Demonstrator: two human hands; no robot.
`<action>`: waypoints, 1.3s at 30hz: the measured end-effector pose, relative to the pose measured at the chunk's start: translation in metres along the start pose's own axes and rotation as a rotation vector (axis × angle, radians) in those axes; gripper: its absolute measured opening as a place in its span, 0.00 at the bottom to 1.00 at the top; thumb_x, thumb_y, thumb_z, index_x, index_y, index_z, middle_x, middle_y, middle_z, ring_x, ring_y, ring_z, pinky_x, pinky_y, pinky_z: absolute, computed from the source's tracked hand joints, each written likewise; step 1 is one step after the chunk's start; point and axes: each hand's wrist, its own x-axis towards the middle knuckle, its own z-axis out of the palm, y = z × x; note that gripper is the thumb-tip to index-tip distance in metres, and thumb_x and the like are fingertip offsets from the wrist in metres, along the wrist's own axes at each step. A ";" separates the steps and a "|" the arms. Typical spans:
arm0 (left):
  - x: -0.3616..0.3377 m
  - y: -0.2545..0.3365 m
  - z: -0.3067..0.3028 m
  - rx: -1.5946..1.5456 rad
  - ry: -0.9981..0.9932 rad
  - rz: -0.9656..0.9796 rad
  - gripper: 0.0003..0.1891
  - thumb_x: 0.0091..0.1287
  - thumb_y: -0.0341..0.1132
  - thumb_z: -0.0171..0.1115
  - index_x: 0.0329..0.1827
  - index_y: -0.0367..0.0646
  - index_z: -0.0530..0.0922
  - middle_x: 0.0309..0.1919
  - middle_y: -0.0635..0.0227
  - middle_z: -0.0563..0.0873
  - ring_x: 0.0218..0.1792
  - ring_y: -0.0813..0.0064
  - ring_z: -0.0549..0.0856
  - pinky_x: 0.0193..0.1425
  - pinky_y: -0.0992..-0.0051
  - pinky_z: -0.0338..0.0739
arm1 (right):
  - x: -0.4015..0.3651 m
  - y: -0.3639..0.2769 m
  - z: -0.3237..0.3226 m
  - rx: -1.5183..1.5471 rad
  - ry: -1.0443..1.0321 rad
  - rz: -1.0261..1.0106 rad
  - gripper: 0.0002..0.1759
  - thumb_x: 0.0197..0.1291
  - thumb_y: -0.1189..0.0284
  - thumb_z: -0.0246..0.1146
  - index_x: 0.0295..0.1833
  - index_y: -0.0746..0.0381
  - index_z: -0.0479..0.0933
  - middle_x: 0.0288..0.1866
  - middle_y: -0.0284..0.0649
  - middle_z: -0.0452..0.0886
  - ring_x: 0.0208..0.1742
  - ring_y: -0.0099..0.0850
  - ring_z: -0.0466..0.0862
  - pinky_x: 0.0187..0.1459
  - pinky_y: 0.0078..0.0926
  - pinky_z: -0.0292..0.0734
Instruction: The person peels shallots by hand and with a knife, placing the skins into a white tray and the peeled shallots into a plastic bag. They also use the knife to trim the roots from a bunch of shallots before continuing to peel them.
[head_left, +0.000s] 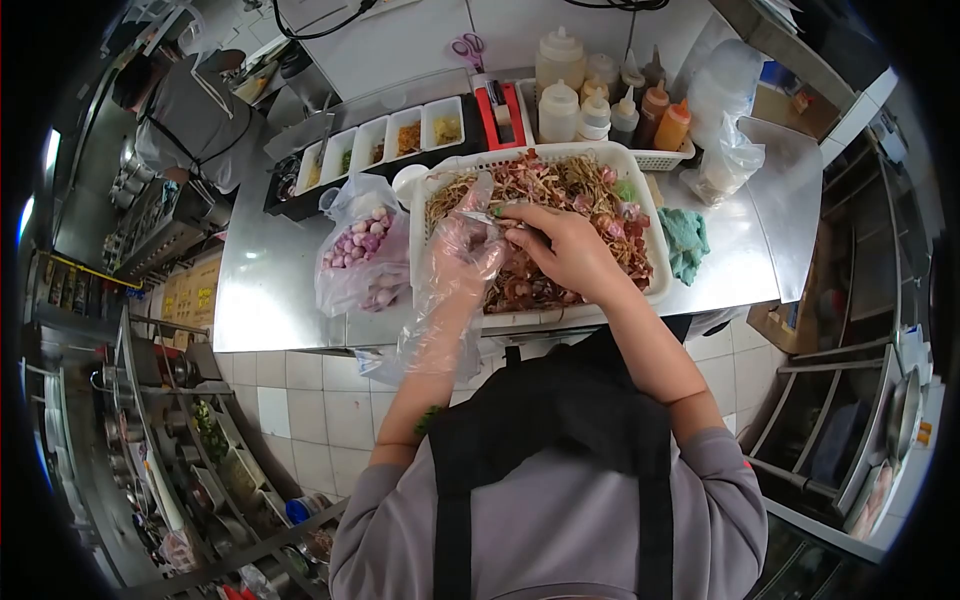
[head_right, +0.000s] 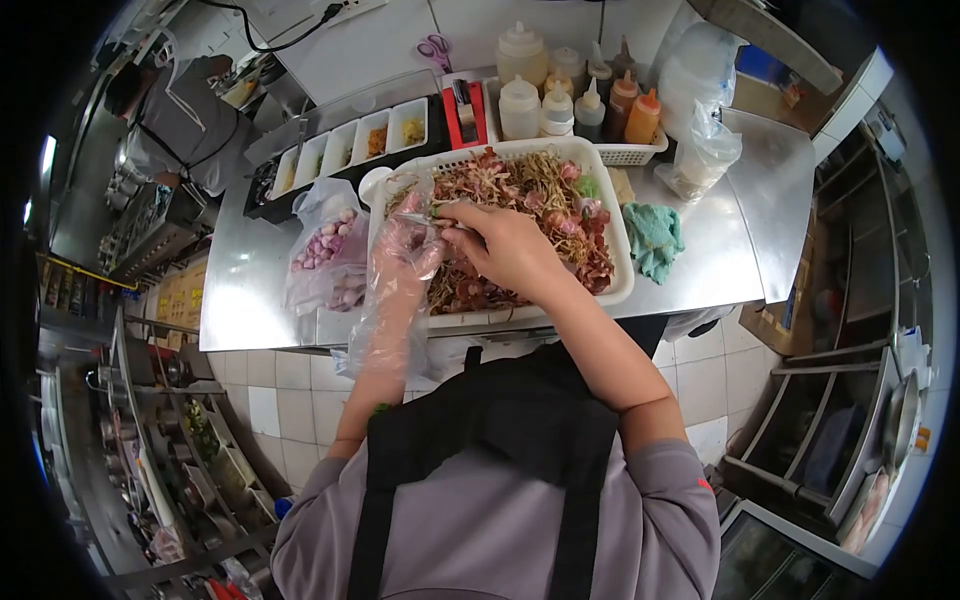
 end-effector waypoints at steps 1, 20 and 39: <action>0.000 0.000 0.001 0.030 -0.025 0.048 0.34 0.57 0.29 0.67 0.68 0.38 0.64 0.45 0.63 0.80 0.43 0.78 0.79 0.47 0.79 0.74 | 0.001 0.003 0.000 0.005 -0.004 -0.008 0.15 0.62 0.70 0.60 0.53 0.63 0.74 0.45 0.48 0.82 0.45 0.44 0.82 0.46 0.33 0.75; -0.004 0.006 0.002 -0.051 -0.061 0.061 0.34 0.57 0.28 0.66 0.68 0.36 0.63 0.54 0.59 0.77 0.49 0.73 0.80 0.54 0.75 0.74 | 0.003 0.003 -0.004 0.113 -0.066 0.071 0.15 0.62 0.70 0.60 0.53 0.63 0.74 0.43 0.46 0.82 0.42 0.36 0.83 0.43 0.29 0.74; -0.010 0.011 -0.004 -0.176 -0.005 0.001 0.18 0.57 0.30 0.67 0.50 0.36 0.75 0.44 0.64 0.82 0.45 0.76 0.80 0.50 0.76 0.75 | -0.002 -0.004 -0.012 0.125 -0.098 -0.010 0.17 0.60 0.71 0.62 0.54 0.65 0.74 0.45 0.48 0.82 0.45 0.42 0.83 0.45 0.30 0.75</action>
